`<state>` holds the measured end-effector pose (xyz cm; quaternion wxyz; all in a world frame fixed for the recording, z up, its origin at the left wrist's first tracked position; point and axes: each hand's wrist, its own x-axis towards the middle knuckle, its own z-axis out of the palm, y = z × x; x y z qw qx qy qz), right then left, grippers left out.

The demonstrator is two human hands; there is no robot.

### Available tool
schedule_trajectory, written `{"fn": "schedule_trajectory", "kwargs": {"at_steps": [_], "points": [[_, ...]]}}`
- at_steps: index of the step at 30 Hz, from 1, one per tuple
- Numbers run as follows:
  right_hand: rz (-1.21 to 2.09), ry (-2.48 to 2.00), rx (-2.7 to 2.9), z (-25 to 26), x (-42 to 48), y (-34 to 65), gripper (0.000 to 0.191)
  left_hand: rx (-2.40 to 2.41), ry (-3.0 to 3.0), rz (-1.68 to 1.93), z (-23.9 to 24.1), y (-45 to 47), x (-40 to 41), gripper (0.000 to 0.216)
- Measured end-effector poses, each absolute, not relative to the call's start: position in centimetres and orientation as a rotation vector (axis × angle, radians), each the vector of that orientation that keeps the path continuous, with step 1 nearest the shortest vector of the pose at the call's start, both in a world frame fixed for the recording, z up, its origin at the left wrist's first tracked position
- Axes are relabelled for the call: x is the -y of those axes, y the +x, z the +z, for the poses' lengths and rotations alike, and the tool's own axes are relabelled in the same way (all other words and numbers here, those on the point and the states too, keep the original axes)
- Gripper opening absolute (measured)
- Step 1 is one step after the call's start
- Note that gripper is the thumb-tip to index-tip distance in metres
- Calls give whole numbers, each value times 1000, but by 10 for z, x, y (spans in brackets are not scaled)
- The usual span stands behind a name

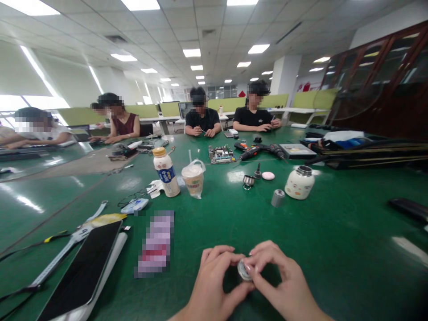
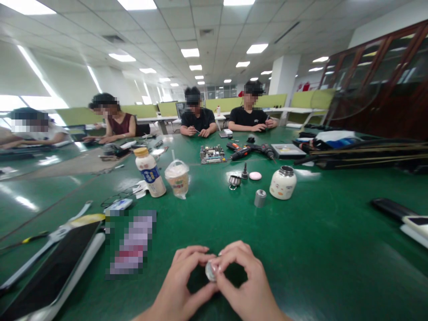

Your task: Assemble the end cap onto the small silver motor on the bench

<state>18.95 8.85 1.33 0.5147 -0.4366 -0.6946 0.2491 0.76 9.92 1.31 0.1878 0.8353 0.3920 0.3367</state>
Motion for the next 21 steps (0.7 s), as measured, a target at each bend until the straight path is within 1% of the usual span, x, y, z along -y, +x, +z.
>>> {"fn": "schedule_trajectory", "kwargs": {"at_steps": [6, 9, 15, 19, 21], "points": [[731, -1205, 1788, 35, -93, 194, 16, -1078, 2394, 984, 7, 7, -101, 33], [705, -1244, 1824, 41, -93, 195, 16, -1073, 2399, 969, 9, 7, -101, 31], [636, -1132, 1754, 51, -103, 203, 17, -1094, 2401, 948, 10, 6, -101, 33], [525, -1222, 1676, 44, -130, 229, 22, -1090, 2412, 968, 9, 5, -101, 32], [597, -1291, 1734, 33, -143, 242, 23, -1109, 2403, 970, 9, 5, -101, 33]]}}
